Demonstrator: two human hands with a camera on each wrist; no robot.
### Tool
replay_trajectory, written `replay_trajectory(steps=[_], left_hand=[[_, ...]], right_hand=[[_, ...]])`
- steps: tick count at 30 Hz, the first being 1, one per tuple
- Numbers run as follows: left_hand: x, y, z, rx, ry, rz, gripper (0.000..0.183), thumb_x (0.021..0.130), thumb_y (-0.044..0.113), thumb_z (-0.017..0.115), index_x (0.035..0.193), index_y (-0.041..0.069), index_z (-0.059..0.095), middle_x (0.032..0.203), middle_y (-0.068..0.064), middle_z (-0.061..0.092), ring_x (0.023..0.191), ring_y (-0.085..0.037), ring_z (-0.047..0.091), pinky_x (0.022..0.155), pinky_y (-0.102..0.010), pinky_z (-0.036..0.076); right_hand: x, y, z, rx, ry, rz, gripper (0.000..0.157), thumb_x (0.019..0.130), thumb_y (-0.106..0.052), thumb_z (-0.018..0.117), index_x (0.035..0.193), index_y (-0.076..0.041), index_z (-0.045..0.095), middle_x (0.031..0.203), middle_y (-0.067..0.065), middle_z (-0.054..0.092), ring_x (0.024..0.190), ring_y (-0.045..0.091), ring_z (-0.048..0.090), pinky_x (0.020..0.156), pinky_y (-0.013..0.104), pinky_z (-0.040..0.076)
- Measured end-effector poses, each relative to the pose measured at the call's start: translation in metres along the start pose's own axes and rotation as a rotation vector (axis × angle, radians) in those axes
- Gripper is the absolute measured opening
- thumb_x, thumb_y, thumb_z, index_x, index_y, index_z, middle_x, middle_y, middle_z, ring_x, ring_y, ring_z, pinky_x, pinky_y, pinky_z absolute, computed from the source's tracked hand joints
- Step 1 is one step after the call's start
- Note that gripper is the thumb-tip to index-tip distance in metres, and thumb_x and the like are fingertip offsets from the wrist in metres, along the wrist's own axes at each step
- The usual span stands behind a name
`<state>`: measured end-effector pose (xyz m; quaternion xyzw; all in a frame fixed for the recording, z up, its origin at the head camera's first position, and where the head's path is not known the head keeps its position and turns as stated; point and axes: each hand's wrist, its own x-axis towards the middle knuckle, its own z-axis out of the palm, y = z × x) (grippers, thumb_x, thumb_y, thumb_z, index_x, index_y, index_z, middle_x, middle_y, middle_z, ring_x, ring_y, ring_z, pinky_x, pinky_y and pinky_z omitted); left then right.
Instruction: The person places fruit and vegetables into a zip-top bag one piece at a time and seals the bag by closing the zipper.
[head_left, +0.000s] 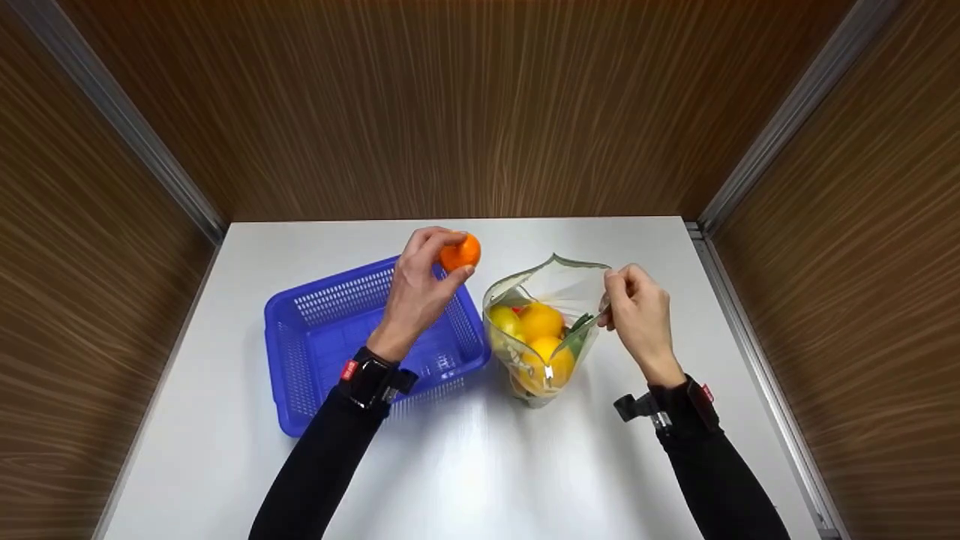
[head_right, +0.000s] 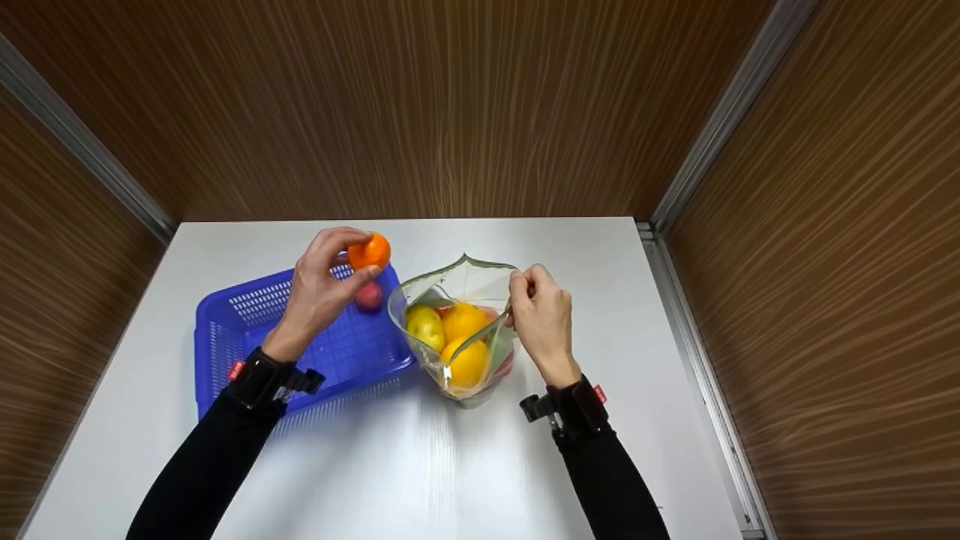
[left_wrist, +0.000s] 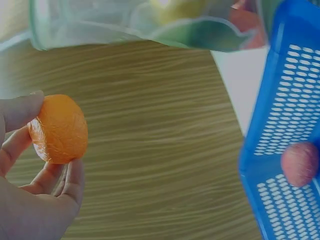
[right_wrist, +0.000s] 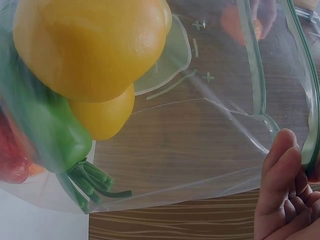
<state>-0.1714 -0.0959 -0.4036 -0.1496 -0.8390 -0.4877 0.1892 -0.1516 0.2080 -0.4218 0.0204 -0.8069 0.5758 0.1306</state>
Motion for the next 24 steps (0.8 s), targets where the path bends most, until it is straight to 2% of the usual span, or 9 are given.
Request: replay_trajectory(steps=[6, 14, 17, 20, 24], left_hand=[[-0.001, 0.028, 0.000, 0.006, -0.006, 0.090, 0.033, 0.093, 0.015, 0.079, 0.124, 0.006, 0.071, 0.129, -0.017, 0.059, 0.117, -0.030, 0.061, 0.099, -0.038, 0.052], [-0.007, 0.050, 0.006, 0.015, -0.026, 0.212, 0.036, 0.095, 0.020, 0.077, 0.126, 0.004, 0.069, 0.133, -0.017, 0.059, 0.121, -0.029, 0.061, 0.105, -0.038, 0.049], [-0.010, 0.056, 0.012, 0.022, -0.065, 0.243, 0.038, 0.095, 0.019, 0.076, 0.128, 0.003, 0.067, 0.135, -0.017, 0.059, 0.122, -0.028, 0.062, 0.107, -0.036, 0.049], [-0.013, 0.062, 0.019, 0.044, -0.132, 0.253, 0.039, 0.095, 0.018, 0.075, 0.131, 0.004, 0.066, 0.136, -0.017, 0.059, 0.123, -0.028, 0.062, 0.108, -0.033, 0.048], [-0.017, 0.067, 0.029, 0.102, -0.212, 0.262, 0.039, 0.095, 0.015, 0.076, 0.132, 0.008, 0.067, 0.138, -0.016, 0.060, 0.123, -0.029, 0.063, 0.106, -0.036, 0.050]], right_hand=[[-0.001, -0.005, -0.001, -0.020, 0.016, 0.031, 0.030, 0.107, -0.011, 0.054, 0.080, 0.003, 0.056, 0.059, 0.008, 0.060, 0.040, 0.011, 0.054, 0.038, 0.023, 0.046], [-0.009, -0.037, -0.003, -0.006, 0.002, 0.036, 0.029, 0.106, -0.005, 0.052, 0.078, 0.005, 0.055, 0.059, 0.008, 0.060, 0.040, 0.010, 0.056, 0.040, 0.023, 0.048], [-0.009, -0.038, -0.003, -0.001, 0.004, 0.035, 0.029, 0.105, -0.005, 0.053, 0.078, 0.005, 0.055, 0.059, 0.008, 0.060, 0.040, 0.010, 0.056, 0.040, 0.023, 0.048], [-0.010, -0.037, -0.003, 0.007, 0.009, 0.036, 0.029, 0.106, -0.005, 0.053, 0.079, 0.006, 0.055, 0.059, 0.010, 0.060, 0.040, 0.010, 0.055, 0.039, 0.023, 0.048], [-0.010, -0.037, -0.003, 0.013, 0.016, 0.033, 0.029, 0.105, -0.004, 0.053, 0.079, 0.007, 0.055, 0.059, 0.009, 0.060, 0.040, 0.010, 0.055, 0.039, 0.024, 0.047]])
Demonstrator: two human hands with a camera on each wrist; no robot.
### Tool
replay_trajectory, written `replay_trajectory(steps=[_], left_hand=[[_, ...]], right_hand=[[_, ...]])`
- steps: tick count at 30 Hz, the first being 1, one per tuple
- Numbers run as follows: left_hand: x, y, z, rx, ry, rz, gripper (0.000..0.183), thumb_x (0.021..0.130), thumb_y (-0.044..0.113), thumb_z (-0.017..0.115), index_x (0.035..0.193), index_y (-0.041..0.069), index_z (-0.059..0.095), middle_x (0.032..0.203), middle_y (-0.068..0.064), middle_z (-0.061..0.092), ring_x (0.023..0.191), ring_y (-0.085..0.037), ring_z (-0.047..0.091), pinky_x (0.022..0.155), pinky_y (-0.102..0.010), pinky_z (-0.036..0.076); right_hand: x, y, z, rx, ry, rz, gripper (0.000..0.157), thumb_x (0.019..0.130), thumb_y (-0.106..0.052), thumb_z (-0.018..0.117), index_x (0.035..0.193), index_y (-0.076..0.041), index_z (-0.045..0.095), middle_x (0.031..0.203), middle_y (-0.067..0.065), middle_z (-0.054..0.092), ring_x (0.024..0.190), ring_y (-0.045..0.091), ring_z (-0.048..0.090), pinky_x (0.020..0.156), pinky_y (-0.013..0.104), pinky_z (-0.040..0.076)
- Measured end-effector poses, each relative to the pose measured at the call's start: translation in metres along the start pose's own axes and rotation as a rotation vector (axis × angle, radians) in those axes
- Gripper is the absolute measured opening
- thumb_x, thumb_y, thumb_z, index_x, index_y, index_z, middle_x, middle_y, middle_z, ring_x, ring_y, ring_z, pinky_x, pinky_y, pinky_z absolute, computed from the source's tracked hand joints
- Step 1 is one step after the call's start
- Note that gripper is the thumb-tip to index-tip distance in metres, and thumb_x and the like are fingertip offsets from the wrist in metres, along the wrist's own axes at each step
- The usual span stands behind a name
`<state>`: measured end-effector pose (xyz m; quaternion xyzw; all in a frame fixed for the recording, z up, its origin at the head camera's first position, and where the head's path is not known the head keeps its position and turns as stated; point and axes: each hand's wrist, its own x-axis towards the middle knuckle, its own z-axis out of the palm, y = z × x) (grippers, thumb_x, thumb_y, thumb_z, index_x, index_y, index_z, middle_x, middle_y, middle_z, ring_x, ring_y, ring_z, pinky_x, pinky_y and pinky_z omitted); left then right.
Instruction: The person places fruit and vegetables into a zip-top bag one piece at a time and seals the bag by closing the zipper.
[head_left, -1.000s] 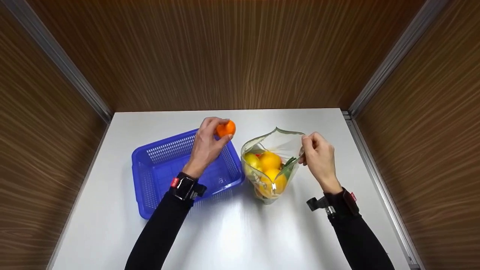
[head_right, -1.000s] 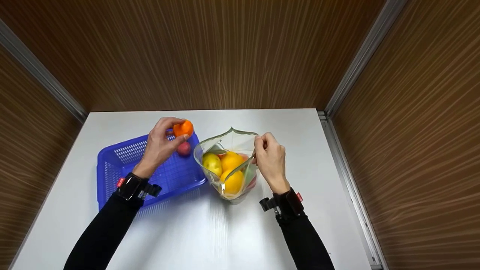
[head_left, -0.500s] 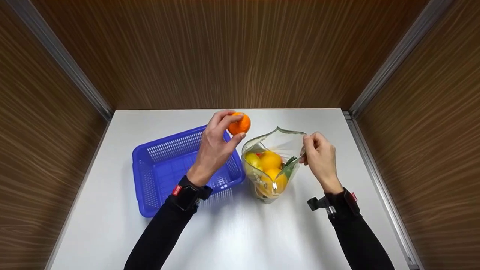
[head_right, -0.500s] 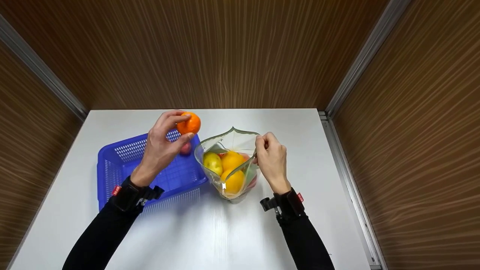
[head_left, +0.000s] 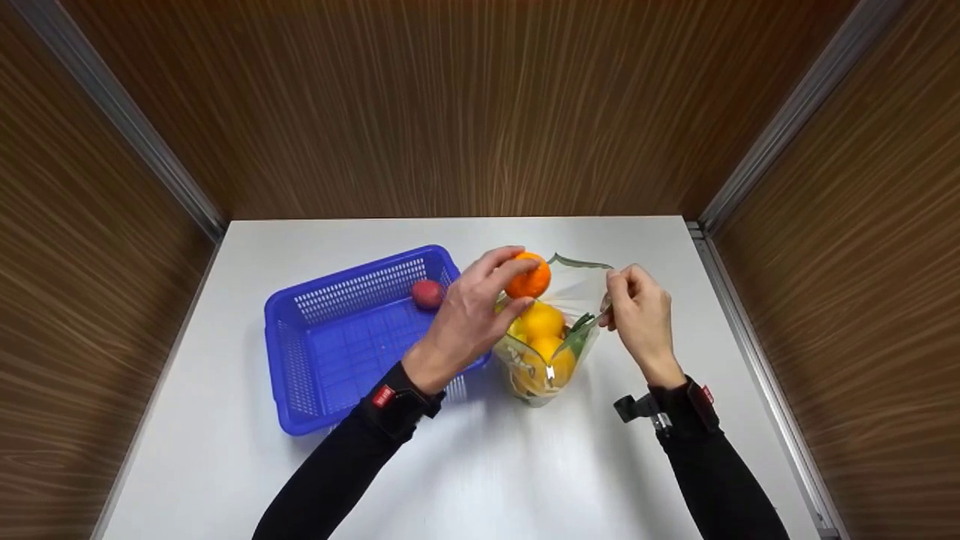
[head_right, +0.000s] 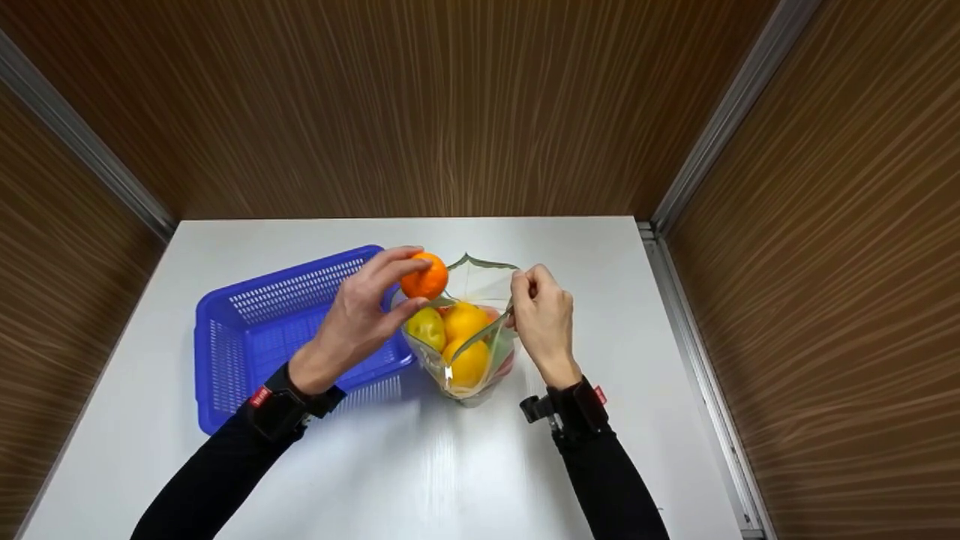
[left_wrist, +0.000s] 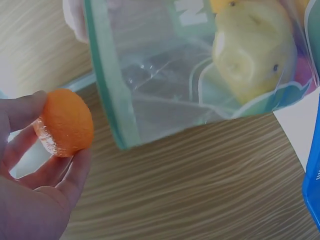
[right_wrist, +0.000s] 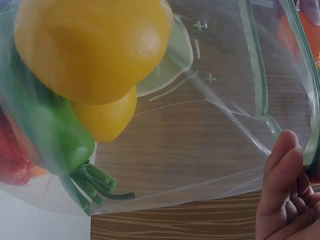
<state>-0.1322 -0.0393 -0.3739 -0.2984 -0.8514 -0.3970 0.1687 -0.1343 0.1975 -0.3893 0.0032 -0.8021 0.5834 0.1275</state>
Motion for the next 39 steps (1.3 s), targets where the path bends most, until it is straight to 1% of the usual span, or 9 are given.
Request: replay_trajectory(steps=[4, 9, 12, 17, 23, 27, 32, 36, 39], left_hand=[[0.000, 0.003, 0.009, 0.032, -0.064, 0.015, 0.040, 0.094, 0.012, 0.077, 0.132, 0.010, 0.067, 0.138, -0.016, 0.059, 0.121, -0.030, 0.063, 0.105, -0.038, 0.051], [0.000, 0.005, 0.018, 0.044, -0.129, 0.028, 0.042, 0.093, 0.014, 0.077, 0.134, 0.010, 0.066, 0.140, -0.016, 0.059, 0.122, -0.030, 0.063, 0.105, -0.037, 0.051], [0.001, 0.005, 0.023, 0.062, -0.164, 0.032, 0.043, 0.094, 0.017, 0.077, 0.135, 0.012, 0.066, 0.141, -0.015, 0.058, 0.123, -0.029, 0.063, 0.106, -0.037, 0.051], [0.001, 0.003, 0.028, 0.069, -0.177, 0.044, 0.045, 0.092, 0.018, 0.078, 0.135, 0.013, 0.066, 0.140, -0.015, 0.058, 0.123, -0.028, 0.063, 0.105, -0.036, 0.051], [0.001, 0.001, 0.028, 0.022, -0.189, 0.062, 0.047, 0.093, 0.027, 0.077, 0.136, 0.013, 0.066, 0.142, -0.015, 0.057, 0.125, -0.029, 0.062, 0.107, -0.036, 0.050], [-0.001, -0.003, 0.023, -0.006, -0.156, 0.065, 0.045, 0.094, 0.027, 0.075, 0.136, 0.012, 0.067, 0.141, -0.016, 0.058, 0.125, -0.030, 0.063, 0.106, -0.035, 0.050], [0.000, -0.018, 0.006, -0.012, -0.042, 0.041, 0.042, 0.095, 0.023, 0.075, 0.133, 0.007, 0.068, 0.136, -0.016, 0.060, 0.122, -0.029, 0.064, 0.105, -0.033, 0.051], [0.001, -0.039, -0.007, 0.009, 0.050, -0.032, 0.039, 0.094, 0.022, 0.076, 0.130, 0.006, 0.070, 0.133, -0.016, 0.062, 0.122, -0.029, 0.063, 0.106, -0.034, 0.050], [-0.001, -0.057, -0.011, 0.041, 0.069, -0.106, 0.037, 0.095, 0.021, 0.076, 0.128, 0.006, 0.070, 0.132, -0.015, 0.062, 0.123, -0.030, 0.062, 0.106, -0.038, 0.050]], right_hand=[[-0.001, -0.001, 0.000, -0.002, -0.001, 0.004, 0.029, 0.105, -0.004, 0.053, 0.078, 0.004, 0.055, 0.058, 0.007, 0.060, 0.040, 0.010, 0.055, 0.039, 0.023, 0.047], [-0.001, -0.003, 0.001, -0.008, 0.000, 0.010, 0.029, 0.105, -0.004, 0.053, 0.076, 0.004, 0.054, 0.057, 0.007, 0.060, 0.040, 0.010, 0.056, 0.039, 0.024, 0.047], [0.002, 0.004, 0.002, -0.019, 0.002, 0.010, 0.029, 0.105, -0.004, 0.053, 0.077, 0.004, 0.055, 0.057, 0.007, 0.060, 0.040, 0.011, 0.056, 0.038, 0.024, 0.047], [0.008, 0.027, 0.001, -0.035, 0.002, 0.015, 0.030, 0.106, -0.009, 0.053, 0.079, 0.002, 0.056, 0.058, 0.005, 0.060, 0.040, 0.013, 0.056, 0.038, 0.024, 0.047], [0.009, 0.035, 0.000, -0.010, -0.001, -0.020, 0.032, 0.107, -0.015, 0.055, 0.078, 0.000, 0.055, 0.058, 0.005, 0.060, 0.040, 0.015, 0.057, 0.038, 0.025, 0.047], [0.009, 0.035, 0.001, -0.012, -0.006, -0.021, 0.032, 0.107, -0.016, 0.056, 0.078, -0.001, 0.055, 0.058, 0.005, 0.061, 0.041, 0.019, 0.058, 0.038, 0.026, 0.048], [0.009, 0.033, 0.003, -0.023, -0.005, 0.005, 0.031, 0.107, -0.013, 0.055, 0.079, 0.000, 0.056, 0.060, 0.009, 0.062, 0.041, 0.013, 0.056, 0.039, 0.024, 0.048], [0.006, 0.021, 0.002, -0.035, -0.010, 0.001, 0.030, 0.107, -0.008, 0.053, 0.080, 0.005, 0.056, 0.063, 0.019, 0.061, 0.040, 0.014, 0.056, 0.040, 0.022, 0.048], [0.000, 0.008, 0.000, -0.043, -0.014, -0.001, 0.029, 0.106, -0.006, 0.052, 0.080, 0.007, 0.056, 0.064, 0.021, 0.061, 0.041, 0.015, 0.057, 0.041, 0.023, 0.049]])
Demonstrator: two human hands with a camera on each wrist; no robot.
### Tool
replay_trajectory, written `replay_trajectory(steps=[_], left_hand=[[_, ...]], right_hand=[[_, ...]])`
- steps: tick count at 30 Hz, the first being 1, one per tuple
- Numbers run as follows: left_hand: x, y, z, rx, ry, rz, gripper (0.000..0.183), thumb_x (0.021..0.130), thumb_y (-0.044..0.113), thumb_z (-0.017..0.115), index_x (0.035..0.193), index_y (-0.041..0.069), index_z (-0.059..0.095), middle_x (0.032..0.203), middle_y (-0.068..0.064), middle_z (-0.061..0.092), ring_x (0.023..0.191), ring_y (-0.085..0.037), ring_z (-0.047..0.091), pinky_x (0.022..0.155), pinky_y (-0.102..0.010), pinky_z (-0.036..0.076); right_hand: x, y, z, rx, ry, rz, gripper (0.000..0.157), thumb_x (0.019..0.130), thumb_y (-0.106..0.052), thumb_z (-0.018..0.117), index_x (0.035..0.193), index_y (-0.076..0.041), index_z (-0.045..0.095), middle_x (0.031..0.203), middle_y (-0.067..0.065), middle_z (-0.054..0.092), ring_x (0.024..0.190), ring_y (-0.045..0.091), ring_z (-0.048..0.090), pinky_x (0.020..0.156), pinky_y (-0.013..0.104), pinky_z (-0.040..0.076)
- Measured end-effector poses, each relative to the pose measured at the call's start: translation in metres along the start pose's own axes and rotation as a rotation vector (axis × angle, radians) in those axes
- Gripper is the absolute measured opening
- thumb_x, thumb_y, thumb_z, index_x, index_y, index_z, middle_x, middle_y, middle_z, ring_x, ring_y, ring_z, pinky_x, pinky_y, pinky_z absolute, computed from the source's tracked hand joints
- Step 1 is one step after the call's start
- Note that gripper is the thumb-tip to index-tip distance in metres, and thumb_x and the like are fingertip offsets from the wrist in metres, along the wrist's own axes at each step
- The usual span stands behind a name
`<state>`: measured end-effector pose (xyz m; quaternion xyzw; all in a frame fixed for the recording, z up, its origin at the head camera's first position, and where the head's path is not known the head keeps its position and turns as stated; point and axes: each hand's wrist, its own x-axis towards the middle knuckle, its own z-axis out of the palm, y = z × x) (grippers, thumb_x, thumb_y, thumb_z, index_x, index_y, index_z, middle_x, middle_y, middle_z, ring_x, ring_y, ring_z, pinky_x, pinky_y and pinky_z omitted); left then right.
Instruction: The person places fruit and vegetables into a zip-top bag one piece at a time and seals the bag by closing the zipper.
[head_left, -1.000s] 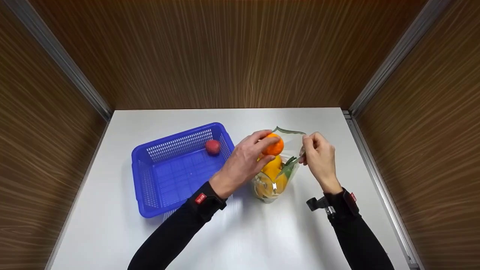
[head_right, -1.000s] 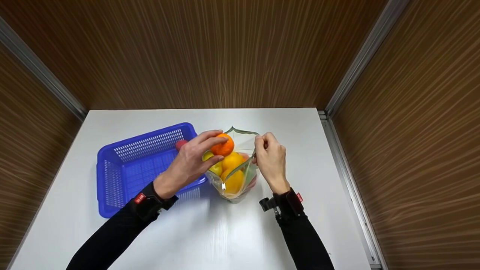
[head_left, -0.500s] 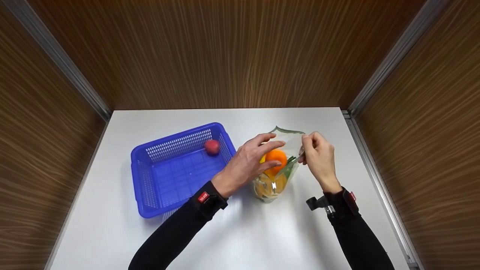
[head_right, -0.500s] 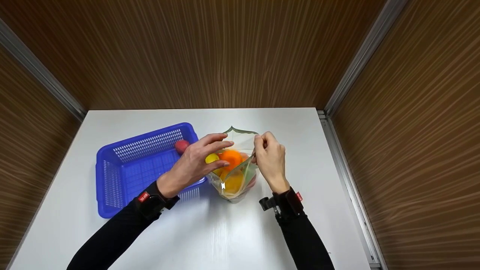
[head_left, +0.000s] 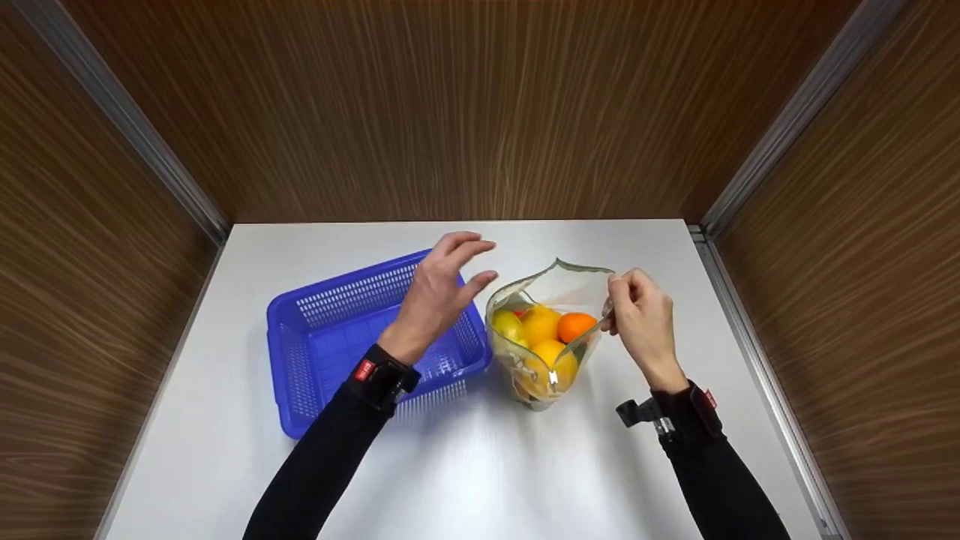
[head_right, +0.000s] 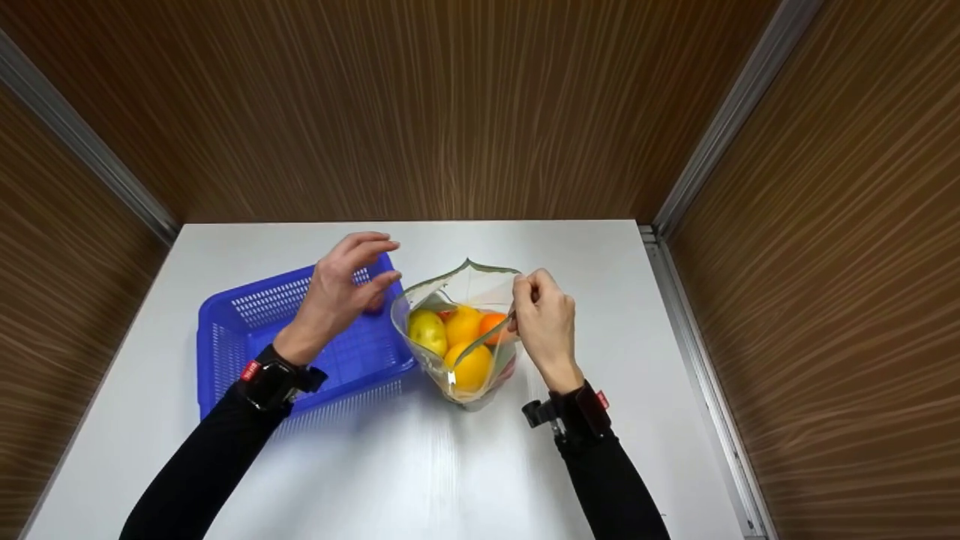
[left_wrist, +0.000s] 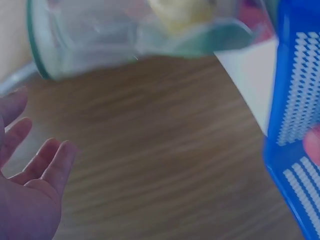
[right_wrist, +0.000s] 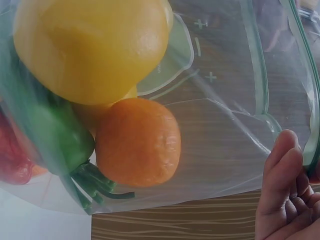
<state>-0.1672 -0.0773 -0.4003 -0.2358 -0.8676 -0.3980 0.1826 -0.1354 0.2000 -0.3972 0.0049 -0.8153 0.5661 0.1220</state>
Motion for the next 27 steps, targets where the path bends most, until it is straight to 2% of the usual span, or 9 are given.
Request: replay_trajectory(steps=[4, 8, 11, 13, 18, 23, 27], left_hand=[[-0.002, -0.023, 0.000, 0.034, -0.012, -0.083, 0.036, 0.095, 0.019, 0.077, 0.128, 0.006, 0.070, 0.131, -0.015, 0.061, 0.122, -0.031, 0.061, 0.104, -0.041, 0.051], [-0.005, -0.043, 0.000, 0.046, -0.019, -0.145, 0.035, 0.094, 0.015, 0.078, 0.127, 0.006, 0.071, 0.130, -0.016, 0.061, 0.121, -0.032, 0.062, 0.103, -0.044, 0.051], [-0.007, -0.056, 0.002, 0.074, -0.030, -0.197, 0.034, 0.094, 0.014, 0.078, 0.126, 0.005, 0.071, 0.126, -0.016, 0.063, 0.120, -0.033, 0.062, 0.102, -0.046, 0.049], [-0.007, -0.066, 0.003, 0.114, -0.044, -0.231, 0.033, 0.094, 0.015, 0.076, 0.125, 0.005, 0.071, 0.124, -0.015, 0.064, 0.118, -0.034, 0.062, 0.102, -0.048, 0.049], [-0.009, -0.089, 0.009, 0.212, -0.115, -0.332, 0.036, 0.096, 0.021, 0.071, 0.127, 0.004, 0.069, 0.124, -0.017, 0.066, 0.118, -0.038, 0.062, 0.103, -0.049, 0.047], [-0.019, -0.114, 0.021, 0.240, -0.171, -0.394, 0.038, 0.094, 0.019, 0.069, 0.128, 0.002, 0.067, 0.126, -0.021, 0.065, 0.118, -0.040, 0.062, 0.101, -0.050, 0.049], [-0.028, -0.128, 0.031, 0.249, -0.218, -0.446, 0.039, 0.094, 0.016, 0.072, 0.129, 0.000, 0.067, 0.127, -0.023, 0.063, 0.117, -0.041, 0.062, 0.100, -0.051, 0.050]], right_hand=[[-0.004, -0.007, -0.003, 0.004, -0.002, 0.003, 0.029, 0.106, -0.006, 0.052, 0.080, 0.007, 0.055, 0.065, 0.023, 0.061, 0.041, 0.011, 0.057, 0.042, 0.025, 0.050], [-0.004, -0.006, -0.004, 0.026, -0.005, 0.002, 0.029, 0.106, -0.006, 0.052, 0.081, 0.008, 0.055, 0.067, 0.027, 0.061, 0.041, 0.007, 0.055, 0.042, 0.025, 0.050], [-0.003, -0.004, -0.003, 0.034, -0.004, 0.003, 0.029, 0.106, -0.006, 0.052, 0.081, 0.008, 0.055, 0.066, 0.027, 0.060, 0.041, 0.011, 0.056, 0.041, 0.025, 0.050], [-0.003, -0.004, -0.003, 0.036, -0.001, 0.002, 0.029, 0.106, -0.005, 0.052, 0.081, 0.008, 0.055, 0.065, 0.024, 0.060, 0.041, 0.018, 0.057, 0.041, 0.025, 0.049], [-0.002, -0.004, -0.002, 0.041, 0.002, -0.004, 0.028, 0.106, -0.004, 0.053, 0.080, 0.008, 0.056, 0.062, 0.018, 0.060, 0.041, 0.020, 0.057, 0.040, 0.025, 0.049], [-0.005, -0.004, -0.003, 0.041, 0.006, -0.002, 0.028, 0.106, -0.004, 0.052, 0.080, 0.007, 0.055, 0.064, 0.021, 0.059, 0.041, 0.007, 0.054, 0.041, 0.026, 0.050], [-0.005, -0.005, -0.006, 0.028, 0.011, -0.003, 0.029, 0.106, -0.005, 0.052, 0.080, 0.007, 0.055, 0.064, 0.022, 0.060, 0.041, 0.007, 0.054, 0.041, 0.026, 0.050]])
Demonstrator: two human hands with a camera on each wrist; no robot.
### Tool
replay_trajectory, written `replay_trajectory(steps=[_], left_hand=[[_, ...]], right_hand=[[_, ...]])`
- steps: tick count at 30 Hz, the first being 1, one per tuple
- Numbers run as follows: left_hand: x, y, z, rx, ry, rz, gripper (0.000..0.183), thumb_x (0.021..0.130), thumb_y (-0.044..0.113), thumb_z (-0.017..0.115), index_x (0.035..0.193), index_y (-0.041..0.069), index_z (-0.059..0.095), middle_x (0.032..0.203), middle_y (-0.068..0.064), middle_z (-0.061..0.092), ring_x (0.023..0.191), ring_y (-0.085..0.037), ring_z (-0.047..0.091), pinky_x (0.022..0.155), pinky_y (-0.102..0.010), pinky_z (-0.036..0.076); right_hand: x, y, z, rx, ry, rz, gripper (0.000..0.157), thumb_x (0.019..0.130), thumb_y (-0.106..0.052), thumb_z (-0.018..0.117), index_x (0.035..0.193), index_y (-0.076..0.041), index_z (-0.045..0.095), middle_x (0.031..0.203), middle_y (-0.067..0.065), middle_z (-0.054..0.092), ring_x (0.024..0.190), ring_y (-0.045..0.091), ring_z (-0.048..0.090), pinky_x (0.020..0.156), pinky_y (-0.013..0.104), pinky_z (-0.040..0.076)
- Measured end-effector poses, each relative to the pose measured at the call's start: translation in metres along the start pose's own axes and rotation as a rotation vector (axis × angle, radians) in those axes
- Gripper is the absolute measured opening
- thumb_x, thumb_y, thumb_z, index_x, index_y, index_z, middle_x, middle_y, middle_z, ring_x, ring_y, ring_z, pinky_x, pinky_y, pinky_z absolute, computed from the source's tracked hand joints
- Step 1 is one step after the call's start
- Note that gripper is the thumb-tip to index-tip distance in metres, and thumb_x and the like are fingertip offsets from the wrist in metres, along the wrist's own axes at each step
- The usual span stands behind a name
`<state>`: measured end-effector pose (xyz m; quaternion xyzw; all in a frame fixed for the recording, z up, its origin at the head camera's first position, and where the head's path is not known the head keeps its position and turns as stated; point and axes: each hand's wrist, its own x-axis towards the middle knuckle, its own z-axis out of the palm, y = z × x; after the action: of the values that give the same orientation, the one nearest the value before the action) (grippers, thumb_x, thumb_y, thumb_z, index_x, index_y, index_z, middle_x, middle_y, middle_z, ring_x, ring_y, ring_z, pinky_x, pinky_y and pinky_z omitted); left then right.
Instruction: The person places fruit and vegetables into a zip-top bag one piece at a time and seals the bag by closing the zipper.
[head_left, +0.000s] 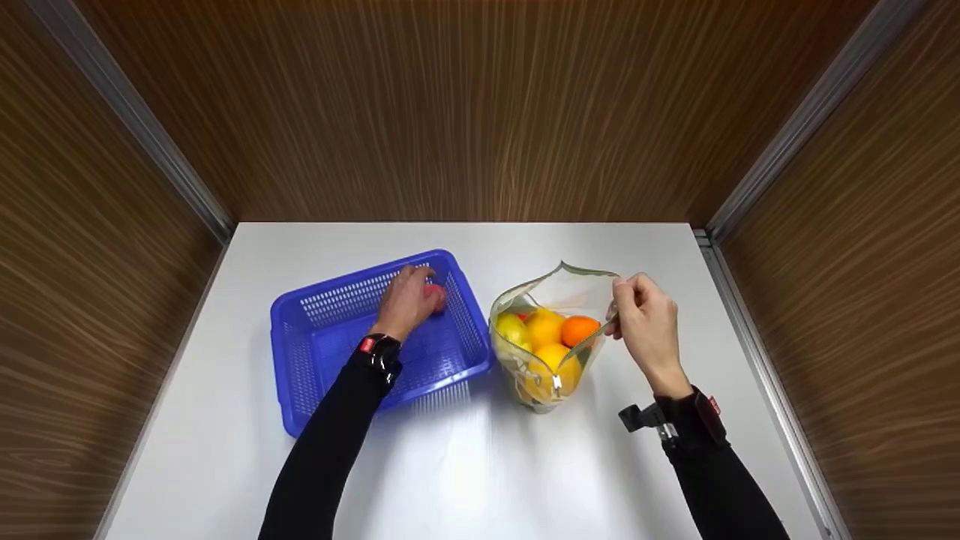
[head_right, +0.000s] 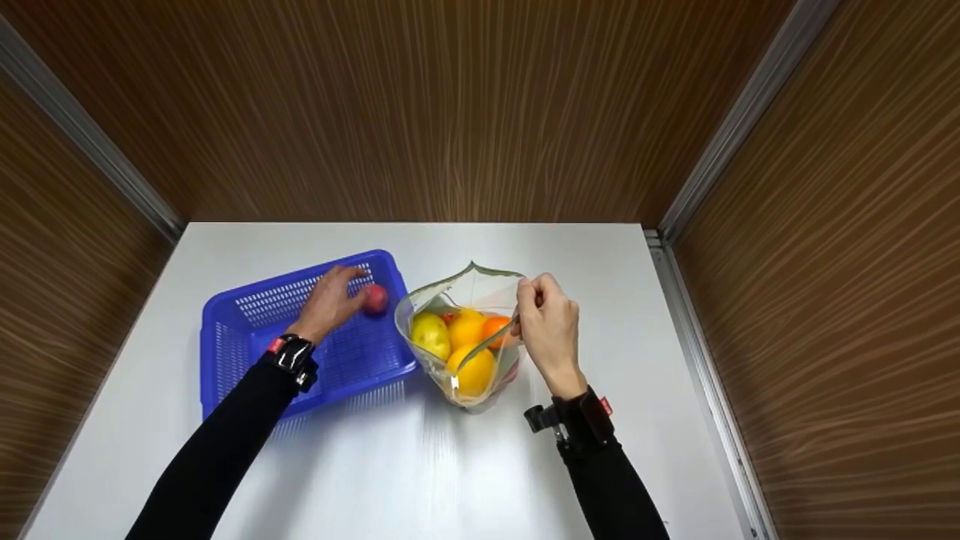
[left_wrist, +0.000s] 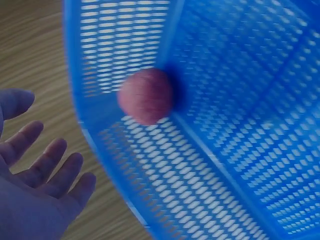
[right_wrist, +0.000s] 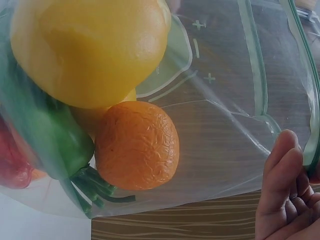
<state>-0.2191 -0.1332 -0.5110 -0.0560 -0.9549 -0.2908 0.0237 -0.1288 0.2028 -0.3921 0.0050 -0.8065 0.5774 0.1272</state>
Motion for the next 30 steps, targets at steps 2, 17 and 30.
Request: replay_trajectory(steps=[2, 17, 30], left_hand=[[0.000, -0.003, 0.005, 0.001, -0.029, -0.022, 0.040, 0.094, 0.017, 0.073, 0.130, 0.000, 0.066, 0.128, -0.024, 0.061, 0.117, -0.041, 0.062, 0.100, -0.052, 0.050], [0.006, -0.009, 0.025, 0.033, -0.228, -0.044, 0.045, 0.094, 0.010, 0.067, 0.137, -0.004, 0.057, 0.144, -0.033, 0.047, 0.128, -0.047, 0.055, 0.108, -0.054, 0.045], [0.009, -0.012, 0.036, 0.032, -0.277, -0.024, 0.037, 0.086, 0.001, 0.069, 0.122, -0.004, 0.060, 0.153, -0.034, 0.039, 0.136, -0.051, 0.046, 0.114, -0.055, 0.038]], right_hand=[[-0.001, 0.000, -0.001, -0.005, 0.001, -0.001, 0.030, 0.107, -0.005, 0.052, 0.080, 0.007, 0.055, 0.064, 0.022, 0.060, 0.041, 0.008, 0.055, 0.041, 0.025, 0.050], [0.000, -0.002, -0.001, 0.001, -0.003, 0.001, 0.029, 0.106, -0.005, 0.052, 0.080, 0.007, 0.055, 0.064, 0.021, 0.060, 0.043, 0.027, 0.059, 0.041, 0.027, 0.050], [0.002, -0.002, 0.001, -0.007, 0.004, -0.008, 0.029, 0.106, -0.004, 0.053, 0.078, 0.004, 0.055, 0.061, 0.016, 0.060, 0.041, 0.020, 0.057, 0.040, 0.024, 0.049]])
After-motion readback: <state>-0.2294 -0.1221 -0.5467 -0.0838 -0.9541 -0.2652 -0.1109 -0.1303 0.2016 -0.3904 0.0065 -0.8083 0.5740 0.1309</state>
